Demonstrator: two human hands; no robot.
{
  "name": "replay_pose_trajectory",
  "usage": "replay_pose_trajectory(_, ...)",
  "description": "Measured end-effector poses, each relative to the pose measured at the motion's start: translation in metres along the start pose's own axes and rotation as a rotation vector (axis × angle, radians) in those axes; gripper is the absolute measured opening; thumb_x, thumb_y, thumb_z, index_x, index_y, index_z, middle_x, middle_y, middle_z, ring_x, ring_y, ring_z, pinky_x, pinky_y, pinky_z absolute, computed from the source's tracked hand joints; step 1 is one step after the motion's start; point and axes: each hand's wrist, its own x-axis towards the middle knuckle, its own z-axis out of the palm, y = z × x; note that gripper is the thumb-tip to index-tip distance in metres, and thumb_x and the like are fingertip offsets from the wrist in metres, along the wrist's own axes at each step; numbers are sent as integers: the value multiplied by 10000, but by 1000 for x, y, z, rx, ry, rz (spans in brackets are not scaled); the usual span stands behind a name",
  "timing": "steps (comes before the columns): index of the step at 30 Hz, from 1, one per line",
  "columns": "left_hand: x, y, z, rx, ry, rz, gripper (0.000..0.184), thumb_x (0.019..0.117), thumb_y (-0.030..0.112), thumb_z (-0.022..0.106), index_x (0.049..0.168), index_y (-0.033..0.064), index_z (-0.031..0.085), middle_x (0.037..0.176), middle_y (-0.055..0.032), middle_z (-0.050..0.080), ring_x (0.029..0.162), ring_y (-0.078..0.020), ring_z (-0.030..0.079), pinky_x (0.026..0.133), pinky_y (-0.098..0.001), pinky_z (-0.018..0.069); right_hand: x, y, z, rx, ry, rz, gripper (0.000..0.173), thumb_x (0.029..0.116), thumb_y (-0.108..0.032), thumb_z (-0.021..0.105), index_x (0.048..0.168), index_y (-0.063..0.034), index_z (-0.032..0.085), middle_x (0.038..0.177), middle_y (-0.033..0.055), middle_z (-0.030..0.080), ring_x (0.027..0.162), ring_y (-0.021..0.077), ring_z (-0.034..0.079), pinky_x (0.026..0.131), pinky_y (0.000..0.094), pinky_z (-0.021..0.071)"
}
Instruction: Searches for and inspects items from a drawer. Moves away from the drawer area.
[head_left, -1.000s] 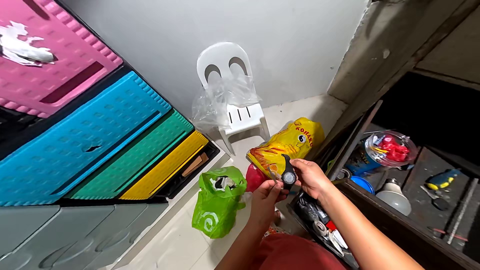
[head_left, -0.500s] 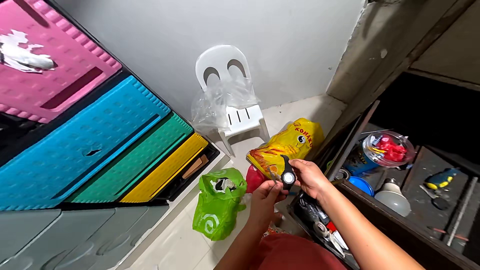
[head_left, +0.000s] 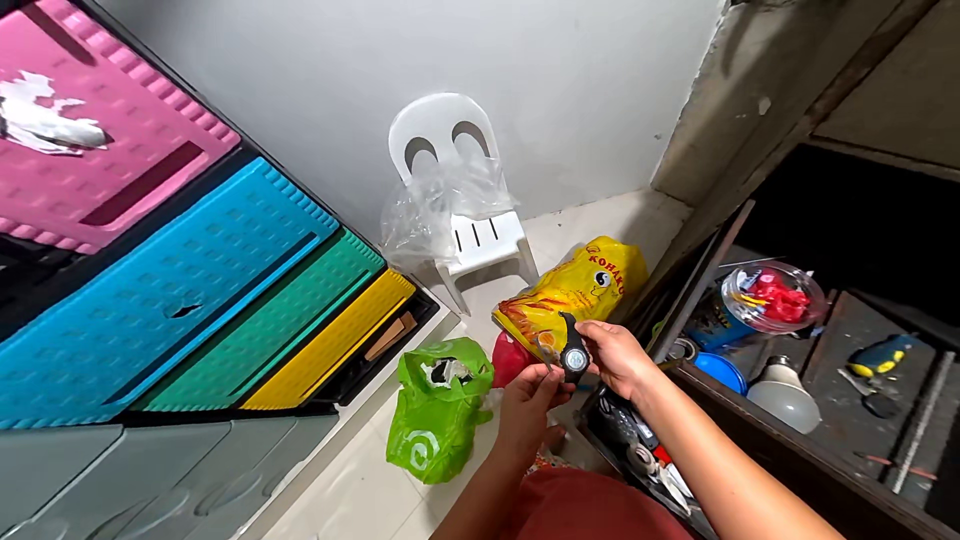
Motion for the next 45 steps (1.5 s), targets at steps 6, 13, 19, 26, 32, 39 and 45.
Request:
replay_pose_trajectory(6,0,-1,1,-12,7,-9,137,1037,0,490,1018,-41,619,931,-62,699,841,-127,715,807,-284,612,0,0,-1,8,-3,0,295,1107,-126,427,888,-41,605,609,-3,496,492,57,467,483,182,419)
replay_pose_trajectory(13,0,-1,2,-6,21,-22,131,1039,2,496,1034,-46,618,945,-67,698,842,-128,714,806,-286,612,0,2,-2,0,8,-1,287,1105,-133,434,893,-40,603,606,-6,495,496,60,474,496,188,430)
replay_pose_trajectory(19,0,-2,2,6,19,-21,139,1042,5,494,1053,-58,617,966,-77,699,848,-131,714,810,-288,611,0,4,-2,1,7,-15,295,1107,-127,425,897,-38,612,604,-5,496,496,61,469,494,196,428)
replay_pose_trajectory(26,-1,-3,3,-3,11,-13,138,1038,1,497,1047,-52,624,959,-71,701,849,-130,714,807,-284,612,-2,3,-3,11,12,-12,282,1107,-125,424,915,-32,608,615,1,507,514,70,493,513,205,450)
replay_pose_trajectory(32,-1,-6,3,7,-4,-17,143,1038,0,488,1052,-52,621,969,-72,698,856,-129,714,811,-284,611,-3,5,-5,6,12,-20,294,1109,-126,417,895,-43,601,603,-9,482,502,63,464,501,199,424)
replay_pose_trajectory(39,0,-6,3,0,-1,-19,138,1039,1,495,1040,-49,623,958,-67,700,849,-130,714,809,-286,612,-2,7,-6,12,21,-21,298,1109,-137,422,895,-45,608,598,-10,479,496,65,459,496,198,417)
replay_pose_trajectory(45,0,-6,2,28,-6,-13,139,1042,15,497,1043,-46,622,945,-65,699,849,-126,714,814,-288,612,-1,7,-6,2,19,-33,289,1108,-129,418,912,-38,610,594,-13,479,481,55,445,474,189,397)
